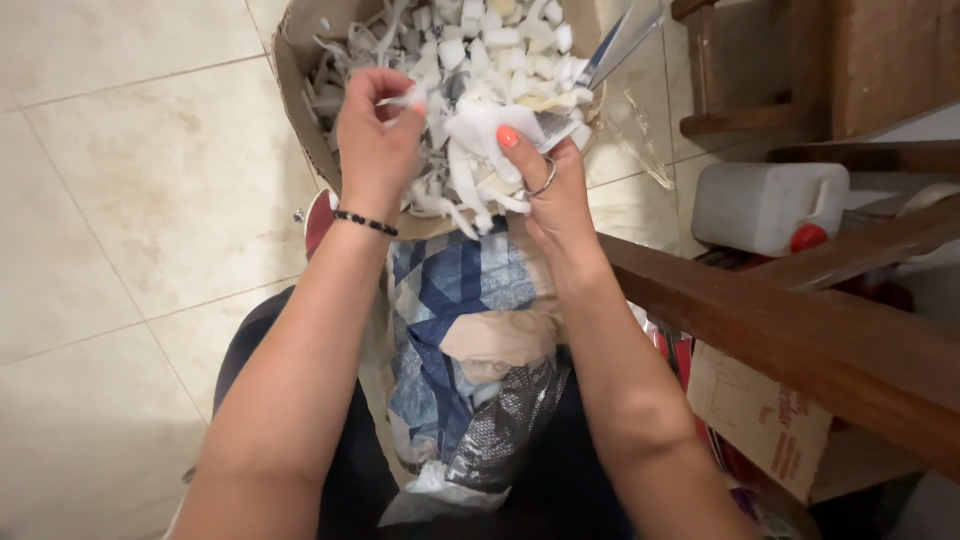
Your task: A person is stuffing a pillowcase with foam scraps and using scissors to cut larger pieces of foam.
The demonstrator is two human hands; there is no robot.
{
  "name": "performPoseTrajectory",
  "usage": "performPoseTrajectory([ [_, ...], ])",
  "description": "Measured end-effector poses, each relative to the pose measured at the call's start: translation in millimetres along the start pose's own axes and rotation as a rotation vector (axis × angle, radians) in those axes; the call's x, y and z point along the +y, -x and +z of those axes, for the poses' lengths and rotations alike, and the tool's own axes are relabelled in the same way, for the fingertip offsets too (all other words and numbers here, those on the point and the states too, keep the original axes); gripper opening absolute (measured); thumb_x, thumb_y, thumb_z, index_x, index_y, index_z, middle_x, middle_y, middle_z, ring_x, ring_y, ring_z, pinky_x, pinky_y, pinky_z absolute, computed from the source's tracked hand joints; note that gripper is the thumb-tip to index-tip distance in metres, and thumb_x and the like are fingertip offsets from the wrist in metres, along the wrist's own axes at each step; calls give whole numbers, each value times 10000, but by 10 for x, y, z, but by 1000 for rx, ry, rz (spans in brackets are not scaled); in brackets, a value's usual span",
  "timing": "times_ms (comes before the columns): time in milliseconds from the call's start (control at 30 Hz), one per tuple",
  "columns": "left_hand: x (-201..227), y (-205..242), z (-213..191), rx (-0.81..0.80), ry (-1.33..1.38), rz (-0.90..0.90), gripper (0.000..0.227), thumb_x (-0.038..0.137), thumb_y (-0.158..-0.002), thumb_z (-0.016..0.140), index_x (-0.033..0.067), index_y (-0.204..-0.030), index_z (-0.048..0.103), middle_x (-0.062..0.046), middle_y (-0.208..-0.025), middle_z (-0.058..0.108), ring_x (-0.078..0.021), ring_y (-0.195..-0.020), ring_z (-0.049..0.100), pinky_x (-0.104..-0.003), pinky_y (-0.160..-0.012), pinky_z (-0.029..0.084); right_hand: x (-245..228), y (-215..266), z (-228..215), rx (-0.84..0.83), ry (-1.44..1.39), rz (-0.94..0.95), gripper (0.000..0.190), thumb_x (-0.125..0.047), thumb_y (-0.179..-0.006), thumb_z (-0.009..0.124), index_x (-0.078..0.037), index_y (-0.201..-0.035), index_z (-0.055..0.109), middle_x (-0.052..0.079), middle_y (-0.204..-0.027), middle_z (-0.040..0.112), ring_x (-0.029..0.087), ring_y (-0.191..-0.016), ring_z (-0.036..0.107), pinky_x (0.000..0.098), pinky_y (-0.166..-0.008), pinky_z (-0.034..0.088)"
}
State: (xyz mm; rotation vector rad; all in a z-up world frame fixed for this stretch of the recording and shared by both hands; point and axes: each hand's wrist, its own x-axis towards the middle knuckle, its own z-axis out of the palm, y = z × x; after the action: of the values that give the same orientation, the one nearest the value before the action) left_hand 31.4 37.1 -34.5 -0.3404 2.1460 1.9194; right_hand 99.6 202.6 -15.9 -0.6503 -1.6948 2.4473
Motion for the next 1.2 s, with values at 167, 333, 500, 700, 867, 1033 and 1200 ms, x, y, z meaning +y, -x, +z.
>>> performPoseTrajectory([
  [167,379,132,-20,-243,-52,3,595,414,-874,547,95,-1376,569,-103,-1432,581,-244,-1331,555,-437,-1139,440,-55,-32,18,9,-35,-35,512,-224,-856,851,-42,-1294,658,117,-1270,719,255,-1189,689,404,-1050,573],
  [333,113,312,172,-440,260,-3,509,426,-977,739,50,-1307,646,-137,-1181,709,-223,-1134,641,-493,-1012,537,16,-6,185,71,-84,-77,497,-155,-863,890,-40,-1282,648,86,-1145,738,133,-1012,694,370,-917,629],
  [500,77,220,177,-327,383,-79,361,274,-983,761,31,-1239,682,-81,-1126,749,-132,-1005,649,-384,-933,599,-180,78,351,60,-45,-43,318,-257,-899,840,-110,-1103,645,2,-1000,718,97,-905,713,270,-806,633],
  [700,92,61,-24,-141,399,-75,313,147,-898,843,88,-1171,700,-55,-1020,758,-89,-895,681,-266,-809,614,146,-146,-295,47,203,-31,332,-398,-971,731,-129,-1054,555,-20,-879,619,112,-842,706,198,-760,602],
  [867,166,-105,-146,0,411,-106,311,133,-890,835,79,-1163,694,-15,-963,757,-67,-808,691,-260,-755,634,151,27,-581,-408,657,17,498,-564,-912,658,-98,-1051,549,117,-893,643,290,-881,712,379,-767,594],
  [1033,280,-21,-140,-46,458,-160,279,105,-852,853,75,-1089,709,-13,-877,766,-67,-728,735,-229,-696,655,207,102,-407,-638,858,72,606,-557,-851,792,-46,-1100,581,226,-921,634,426,-905,696,512,-821,558],
  [1200,195,-25,-168,-137,296,-157,328,136,-836,871,88,-1121,716,-11,-874,746,-76,-750,710,-266,-683,636,134,47,-394,-617,830,99,504,-591,-895,725,-109,-1008,628,119,-785,630,293,-770,683,401,-717,545],
])
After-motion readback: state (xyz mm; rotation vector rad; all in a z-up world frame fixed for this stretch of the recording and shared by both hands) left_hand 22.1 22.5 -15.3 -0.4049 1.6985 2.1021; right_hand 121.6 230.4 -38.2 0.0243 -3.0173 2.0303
